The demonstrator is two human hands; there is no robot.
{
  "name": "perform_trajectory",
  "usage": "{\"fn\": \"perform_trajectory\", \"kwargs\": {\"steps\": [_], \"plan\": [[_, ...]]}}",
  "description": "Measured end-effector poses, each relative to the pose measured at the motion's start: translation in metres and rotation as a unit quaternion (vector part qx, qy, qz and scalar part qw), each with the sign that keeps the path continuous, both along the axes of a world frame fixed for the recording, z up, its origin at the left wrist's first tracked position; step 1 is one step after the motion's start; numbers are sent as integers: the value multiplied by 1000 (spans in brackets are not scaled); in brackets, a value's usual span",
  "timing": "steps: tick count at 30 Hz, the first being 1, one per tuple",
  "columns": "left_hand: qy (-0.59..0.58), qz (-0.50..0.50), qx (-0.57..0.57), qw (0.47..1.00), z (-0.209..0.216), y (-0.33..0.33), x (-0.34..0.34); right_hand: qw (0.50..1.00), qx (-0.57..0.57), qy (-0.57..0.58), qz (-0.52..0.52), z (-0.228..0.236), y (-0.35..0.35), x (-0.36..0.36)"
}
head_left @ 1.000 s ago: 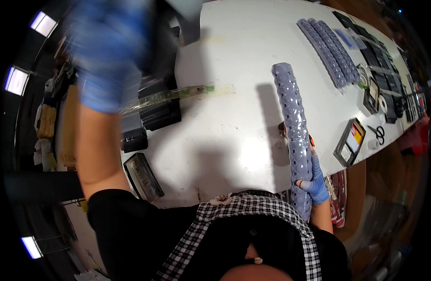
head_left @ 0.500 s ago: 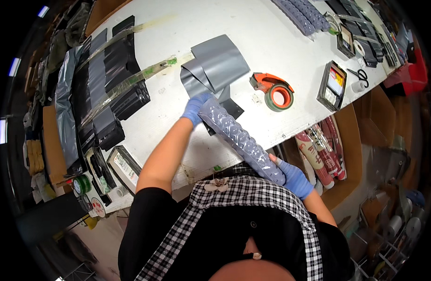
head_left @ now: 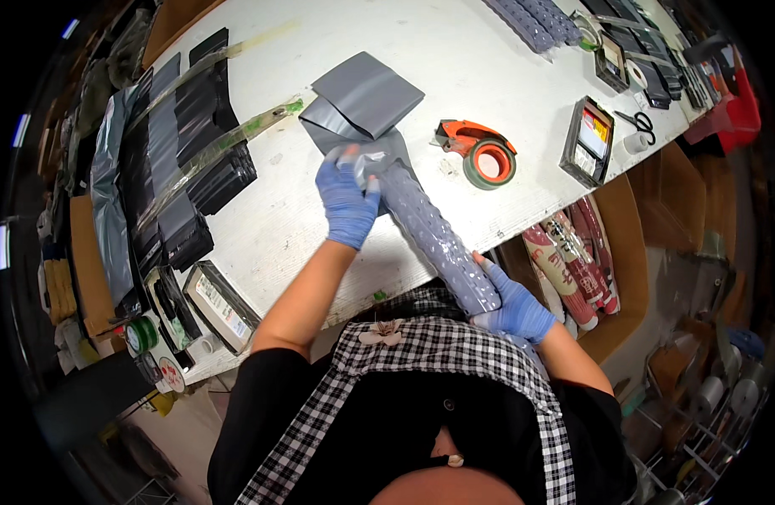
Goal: The person places bubble-wrapped items into gray poly mailers, folds the tops, applies shipping labels, and seals the packages with a handheld tape gun. The person repeats this process for several items on a cluttered workbench.
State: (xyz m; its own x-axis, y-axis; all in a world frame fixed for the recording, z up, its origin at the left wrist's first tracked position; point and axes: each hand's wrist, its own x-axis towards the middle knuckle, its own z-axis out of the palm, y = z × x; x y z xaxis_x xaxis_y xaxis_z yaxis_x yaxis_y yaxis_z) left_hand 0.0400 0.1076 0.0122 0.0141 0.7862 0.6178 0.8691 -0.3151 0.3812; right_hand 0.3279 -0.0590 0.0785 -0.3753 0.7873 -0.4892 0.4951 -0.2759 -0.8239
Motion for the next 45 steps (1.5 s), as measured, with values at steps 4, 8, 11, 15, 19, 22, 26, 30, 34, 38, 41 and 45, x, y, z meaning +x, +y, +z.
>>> {"fn": "perform_trajectory", "kwargs": {"steps": [4,8,11,15,19,22,26,30,34,38,41,45], "plan": [[-559,111,-342,747,-32,30,4,997,14,-72,21,14,55,-48],[-352,100,-318,875,-98,76,-61,988,44,-129,77,-9,122,-113],[-427,75,-339,835,-84,82,-66,921,371,-88,-80,-74,179,-146],[-433,97,-387,808,-58,80,-61,955,212,-73,-193,-83,263,-185],[-334,62,-434,834,-60,61,-65,954,231,-81,-174,-101,251,-168],[-248,-19,-527,812,-19,-21,-35,965,227,-90,-98,-101,157,-116],[-149,-49,-662,733,0,-138,-1,992,108,-60,25,-125,17,-28],[-227,-97,-653,716,-9,-129,-15,985,118,-82,90,-85,42,-58],[-138,-182,-590,774,-51,-125,-42,984,124,-41,118,-81,54,-74],[-76,-258,-634,725,-59,-131,-37,999,30,-3,-42,-85,34,-80],[-138,-271,-618,725,-42,-118,-15,993,-85,-44,-67,-25,58,-98],[-135,-246,-703,654,-2,-110,10,983,-168,23,-70,-20,72,-66]]}}
